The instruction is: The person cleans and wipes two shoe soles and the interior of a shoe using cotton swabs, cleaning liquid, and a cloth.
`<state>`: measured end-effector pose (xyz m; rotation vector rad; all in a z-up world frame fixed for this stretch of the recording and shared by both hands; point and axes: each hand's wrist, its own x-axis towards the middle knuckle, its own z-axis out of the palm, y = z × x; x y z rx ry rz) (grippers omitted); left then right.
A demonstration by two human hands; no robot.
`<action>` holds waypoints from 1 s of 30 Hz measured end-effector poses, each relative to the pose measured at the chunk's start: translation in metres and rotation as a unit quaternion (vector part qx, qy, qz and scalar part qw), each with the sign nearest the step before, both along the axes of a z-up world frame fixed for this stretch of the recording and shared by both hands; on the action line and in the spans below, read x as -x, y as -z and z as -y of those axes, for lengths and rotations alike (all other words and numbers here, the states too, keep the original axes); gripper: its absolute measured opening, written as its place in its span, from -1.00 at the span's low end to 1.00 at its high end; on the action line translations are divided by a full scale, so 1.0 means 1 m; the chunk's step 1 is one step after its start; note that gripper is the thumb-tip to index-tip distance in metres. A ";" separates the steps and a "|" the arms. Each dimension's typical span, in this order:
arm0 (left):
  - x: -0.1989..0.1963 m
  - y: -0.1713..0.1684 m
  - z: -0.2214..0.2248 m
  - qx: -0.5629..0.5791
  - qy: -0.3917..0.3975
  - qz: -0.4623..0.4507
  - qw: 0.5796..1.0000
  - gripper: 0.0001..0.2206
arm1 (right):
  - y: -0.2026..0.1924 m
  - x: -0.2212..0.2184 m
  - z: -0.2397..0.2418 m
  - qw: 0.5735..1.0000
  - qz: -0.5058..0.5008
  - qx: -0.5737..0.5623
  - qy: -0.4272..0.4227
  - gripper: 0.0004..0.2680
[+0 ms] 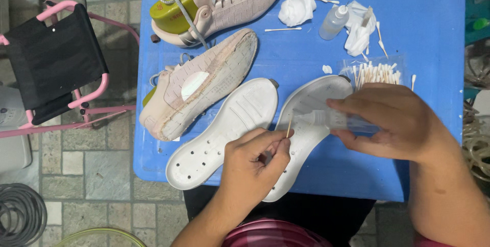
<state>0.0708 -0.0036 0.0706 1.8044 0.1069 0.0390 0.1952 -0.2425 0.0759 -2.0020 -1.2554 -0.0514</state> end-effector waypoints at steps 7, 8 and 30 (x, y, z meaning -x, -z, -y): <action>-0.002 0.000 0.000 -0.002 0.004 -0.004 1.000 -0.82 | 0.000 0.000 0.000 1.000 0.002 0.015 -0.002 -0.61; -0.002 0.001 0.000 0.003 0.002 0.001 1.000 -0.82 | -0.001 0.000 0.000 1.000 0.002 0.015 -0.001 -0.61; -0.003 0.003 -0.003 -0.052 0.004 0.040 0.998 -0.84 | 0.006 0.000 -0.003 1.000 -0.006 0.013 -0.002 -0.63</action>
